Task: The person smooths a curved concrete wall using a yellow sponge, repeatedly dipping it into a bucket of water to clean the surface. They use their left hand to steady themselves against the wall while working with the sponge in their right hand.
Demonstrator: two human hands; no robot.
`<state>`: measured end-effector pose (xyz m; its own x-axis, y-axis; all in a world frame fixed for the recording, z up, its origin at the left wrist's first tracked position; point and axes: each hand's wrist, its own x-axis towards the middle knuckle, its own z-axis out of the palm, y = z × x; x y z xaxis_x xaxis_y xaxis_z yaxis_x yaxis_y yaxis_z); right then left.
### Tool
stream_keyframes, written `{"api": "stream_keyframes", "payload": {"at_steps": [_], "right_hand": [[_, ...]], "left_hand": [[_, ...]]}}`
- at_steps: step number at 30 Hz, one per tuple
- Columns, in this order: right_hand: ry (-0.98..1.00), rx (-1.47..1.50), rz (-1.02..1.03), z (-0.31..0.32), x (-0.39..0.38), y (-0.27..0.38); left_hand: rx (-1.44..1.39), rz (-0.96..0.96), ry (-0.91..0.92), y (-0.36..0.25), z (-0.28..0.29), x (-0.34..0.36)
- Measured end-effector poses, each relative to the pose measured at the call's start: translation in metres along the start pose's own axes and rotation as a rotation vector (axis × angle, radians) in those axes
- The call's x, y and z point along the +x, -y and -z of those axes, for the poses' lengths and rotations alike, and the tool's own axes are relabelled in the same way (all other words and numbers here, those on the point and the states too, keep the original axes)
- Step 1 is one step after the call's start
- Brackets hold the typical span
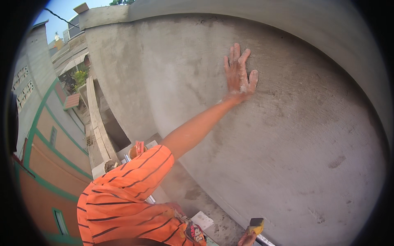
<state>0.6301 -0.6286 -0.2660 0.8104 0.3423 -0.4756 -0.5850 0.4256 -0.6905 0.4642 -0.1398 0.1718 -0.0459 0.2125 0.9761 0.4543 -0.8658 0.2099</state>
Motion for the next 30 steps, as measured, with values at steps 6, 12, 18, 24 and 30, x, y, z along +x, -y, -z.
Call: {"api": "stream_keyframes", "payload": {"at_steps": [6,12,18,24,30], "right_hand": [[0.003,-0.060,0.004,-0.014,0.009,-0.002],[0.015,-0.094,0.010,-0.028,0.017,-0.003],[0.017,-0.099,0.032,-0.033,0.017,-0.002],[0.045,-0.113,0.073,-0.034,0.012,0.003],[0.230,-0.072,0.038,-0.035,-0.003,0.017]], "left_hand": [[-0.013,0.002,0.031,-0.002,0.002,0.000],[-0.005,-0.007,0.017,0.000,0.002,0.000],[-0.028,-0.027,-0.004,-0.001,-0.002,-0.001],[-0.040,-0.029,-0.020,0.002,-0.002,-0.001],[-0.052,-0.054,-0.052,0.003,-0.003,0.000]]}}
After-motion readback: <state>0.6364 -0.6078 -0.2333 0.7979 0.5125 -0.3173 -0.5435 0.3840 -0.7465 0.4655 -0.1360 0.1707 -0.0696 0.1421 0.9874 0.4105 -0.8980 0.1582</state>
